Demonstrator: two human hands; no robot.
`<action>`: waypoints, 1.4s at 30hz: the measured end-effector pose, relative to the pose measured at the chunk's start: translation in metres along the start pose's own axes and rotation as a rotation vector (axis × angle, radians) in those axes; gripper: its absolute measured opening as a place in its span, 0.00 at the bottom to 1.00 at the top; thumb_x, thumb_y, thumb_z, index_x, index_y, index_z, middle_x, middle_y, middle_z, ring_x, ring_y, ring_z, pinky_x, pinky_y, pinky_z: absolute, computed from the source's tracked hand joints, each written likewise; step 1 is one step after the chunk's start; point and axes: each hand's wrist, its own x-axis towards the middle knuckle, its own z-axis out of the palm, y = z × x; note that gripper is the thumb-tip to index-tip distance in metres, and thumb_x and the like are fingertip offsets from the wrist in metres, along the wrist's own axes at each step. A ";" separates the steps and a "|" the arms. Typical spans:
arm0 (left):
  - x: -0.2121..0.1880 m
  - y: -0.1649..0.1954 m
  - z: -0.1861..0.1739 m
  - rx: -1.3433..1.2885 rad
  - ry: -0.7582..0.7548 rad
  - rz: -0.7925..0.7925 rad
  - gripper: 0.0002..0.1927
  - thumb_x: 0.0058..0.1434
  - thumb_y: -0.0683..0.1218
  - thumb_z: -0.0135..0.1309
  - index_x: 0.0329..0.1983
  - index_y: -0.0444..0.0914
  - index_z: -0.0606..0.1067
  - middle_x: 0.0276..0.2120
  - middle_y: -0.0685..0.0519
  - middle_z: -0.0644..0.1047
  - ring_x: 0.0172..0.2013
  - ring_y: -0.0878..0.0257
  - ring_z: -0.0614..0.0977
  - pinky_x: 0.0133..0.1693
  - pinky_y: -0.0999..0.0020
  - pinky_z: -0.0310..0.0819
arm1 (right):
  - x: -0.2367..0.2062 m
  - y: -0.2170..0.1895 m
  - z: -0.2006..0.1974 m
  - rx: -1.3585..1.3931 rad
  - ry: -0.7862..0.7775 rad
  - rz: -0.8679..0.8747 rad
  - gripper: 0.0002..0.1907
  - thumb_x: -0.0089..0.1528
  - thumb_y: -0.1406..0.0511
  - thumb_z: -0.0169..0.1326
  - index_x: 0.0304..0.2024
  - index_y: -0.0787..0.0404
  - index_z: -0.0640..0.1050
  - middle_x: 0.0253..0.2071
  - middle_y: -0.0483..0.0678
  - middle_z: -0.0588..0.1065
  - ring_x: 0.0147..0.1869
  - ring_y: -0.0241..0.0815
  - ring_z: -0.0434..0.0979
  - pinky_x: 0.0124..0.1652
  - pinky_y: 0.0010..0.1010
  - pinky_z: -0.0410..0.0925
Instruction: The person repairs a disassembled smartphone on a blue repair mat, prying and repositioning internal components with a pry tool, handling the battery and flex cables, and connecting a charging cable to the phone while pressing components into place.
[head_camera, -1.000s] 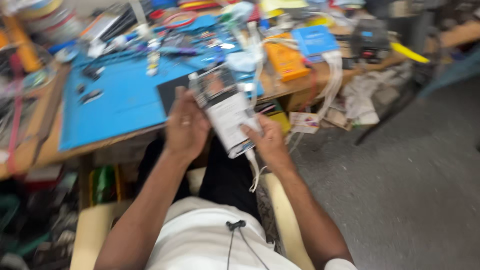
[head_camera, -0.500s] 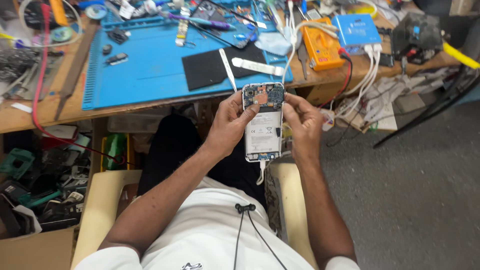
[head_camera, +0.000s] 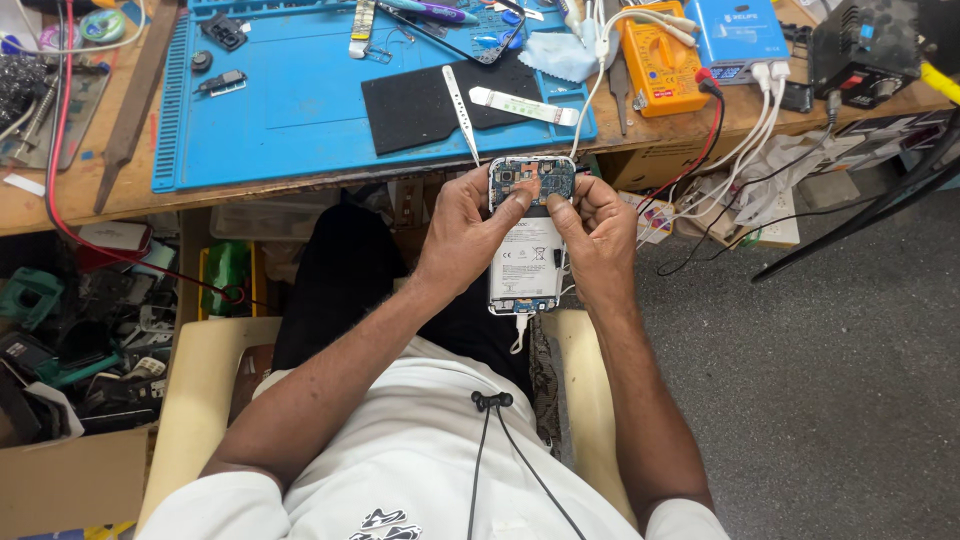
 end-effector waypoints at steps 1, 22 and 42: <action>-0.001 -0.001 0.000 -0.018 0.012 -0.016 0.11 0.70 0.45 0.57 0.49 0.33 0.80 0.37 0.57 0.83 0.36 0.76 0.78 0.37 0.76 0.75 | -0.001 0.000 0.001 -0.004 -0.003 0.002 0.04 0.68 0.69 0.58 0.45 0.64 0.78 0.37 0.39 0.76 0.37 0.22 0.71 0.37 0.17 0.66; 0.001 -0.004 -0.010 0.027 0.061 0.067 0.09 0.70 0.44 0.58 0.46 0.33 0.78 0.36 0.55 0.83 0.38 0.75 0.81 0.40 0.78 0.77 | -0.004 -0.002 0.014 -0.028 -0.025 0.054 0.06 0.66 0.70 0.57 0.45 0.65 0.78 0.39 0.42 0.80 0.39 0.25 0.76 0.40 0.18 0.70; 0.004 0.008 -0.023 -0.051 -0.146 -0.104 0.14 0.65 0.35 0.52 0.54 0.30 0.73 0.40 0.54 0.82 0.40 0.74 0.81 0.42 0.77 0.78 | 0.001 0.004 0.005 0.045 -0.032 0.048 0.06 0.67 0.70 0.58 0.45 0.65 0.78 0.40 0.45 0.80 0.40 0.27 0.77 0.43 0.21 0.72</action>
